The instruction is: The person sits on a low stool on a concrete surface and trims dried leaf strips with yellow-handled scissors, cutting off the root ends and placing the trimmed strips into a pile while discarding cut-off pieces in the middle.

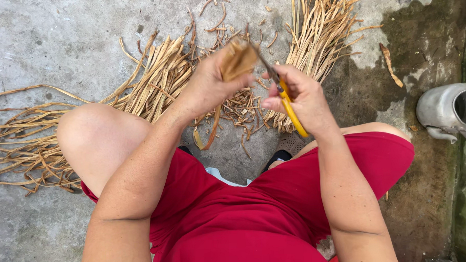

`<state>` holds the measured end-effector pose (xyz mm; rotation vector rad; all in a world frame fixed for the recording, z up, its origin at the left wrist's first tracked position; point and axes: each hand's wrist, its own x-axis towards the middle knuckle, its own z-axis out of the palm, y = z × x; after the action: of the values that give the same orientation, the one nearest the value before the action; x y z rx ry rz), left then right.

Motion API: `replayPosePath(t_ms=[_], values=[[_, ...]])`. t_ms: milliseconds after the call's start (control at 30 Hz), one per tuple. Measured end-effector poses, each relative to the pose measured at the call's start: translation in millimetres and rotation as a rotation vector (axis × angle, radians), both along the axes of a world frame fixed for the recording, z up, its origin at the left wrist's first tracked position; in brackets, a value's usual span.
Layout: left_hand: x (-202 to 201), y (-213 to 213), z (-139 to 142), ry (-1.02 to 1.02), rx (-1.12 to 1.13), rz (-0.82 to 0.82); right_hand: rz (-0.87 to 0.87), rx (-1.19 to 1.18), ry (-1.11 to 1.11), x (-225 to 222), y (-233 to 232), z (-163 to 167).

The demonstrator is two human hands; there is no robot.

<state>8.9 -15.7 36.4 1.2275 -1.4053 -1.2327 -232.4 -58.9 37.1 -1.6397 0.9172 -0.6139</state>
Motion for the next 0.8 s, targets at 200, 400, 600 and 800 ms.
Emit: replayPosePath(t_ms=[200,400,600,800], values=[[-14.4,-12.8,-10.9,0.236,-0.113,0.246,-0.078,0.170,-0.231,30.0,6.4,-20.4],[-36.5,-13.5,-18.1,0.561,-0.177,0.332,0.032,0.115,-0.268,51.3,15.2,-37.2],[-30.5,-15.8,-11.4,0.302,-0.183,0.191,-0.093,-0.001,-0.129,51.1,-6.4,-49.7],[16.4,-14.2,-4.5,0.199,-0.005,0.204,-0.286,-0.013,-0.372,24.0,-22.8,-24.2]])
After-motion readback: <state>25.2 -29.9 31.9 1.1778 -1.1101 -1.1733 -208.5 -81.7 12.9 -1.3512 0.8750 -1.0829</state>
